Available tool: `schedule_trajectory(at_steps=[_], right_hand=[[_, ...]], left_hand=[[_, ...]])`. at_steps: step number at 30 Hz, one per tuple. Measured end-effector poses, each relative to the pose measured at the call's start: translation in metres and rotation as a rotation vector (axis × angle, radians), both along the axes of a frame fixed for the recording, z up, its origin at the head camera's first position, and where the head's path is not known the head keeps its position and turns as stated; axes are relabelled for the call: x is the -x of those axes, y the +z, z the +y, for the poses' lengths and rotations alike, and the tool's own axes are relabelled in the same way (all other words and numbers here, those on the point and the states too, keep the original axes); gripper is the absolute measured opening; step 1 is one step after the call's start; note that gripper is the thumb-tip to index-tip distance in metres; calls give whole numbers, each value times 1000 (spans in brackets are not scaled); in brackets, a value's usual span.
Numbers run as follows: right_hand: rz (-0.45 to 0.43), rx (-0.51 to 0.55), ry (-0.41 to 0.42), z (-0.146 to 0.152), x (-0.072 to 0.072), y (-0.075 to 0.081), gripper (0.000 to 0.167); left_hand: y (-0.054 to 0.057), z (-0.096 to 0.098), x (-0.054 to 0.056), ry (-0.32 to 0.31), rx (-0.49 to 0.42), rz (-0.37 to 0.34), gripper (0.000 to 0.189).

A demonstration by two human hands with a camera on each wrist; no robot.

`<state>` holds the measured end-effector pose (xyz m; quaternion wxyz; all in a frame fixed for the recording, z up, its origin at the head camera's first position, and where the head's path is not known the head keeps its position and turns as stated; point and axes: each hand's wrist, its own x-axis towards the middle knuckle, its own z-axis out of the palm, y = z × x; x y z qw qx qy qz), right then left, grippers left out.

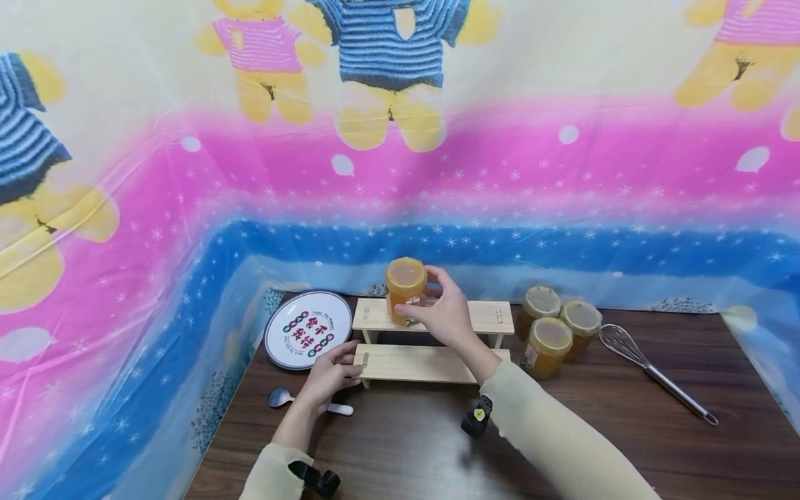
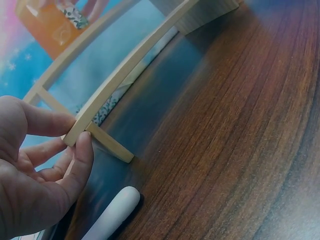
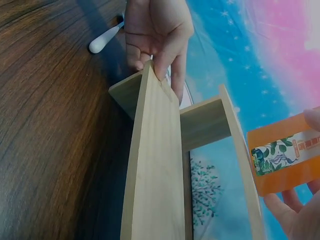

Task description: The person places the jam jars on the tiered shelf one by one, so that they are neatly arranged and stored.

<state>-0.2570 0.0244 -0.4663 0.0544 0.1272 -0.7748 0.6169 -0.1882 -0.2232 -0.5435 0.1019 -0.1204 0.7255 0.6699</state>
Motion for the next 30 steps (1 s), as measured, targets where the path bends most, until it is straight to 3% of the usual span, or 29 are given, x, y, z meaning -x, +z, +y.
schedule_trajectory(at_steps=[17,24,30], right_hand=[[-5,-74,-55,-16,-1,3,79],[-17,-77,-24,-17,-2,5,80],[-53,9,42,-5,-5,7,81]], left_hand=[[-1,2,2,-1,0,-3,62],[-1,0,0,-12,1,13,63],[0,0,-1,1,-7,-5,63]])
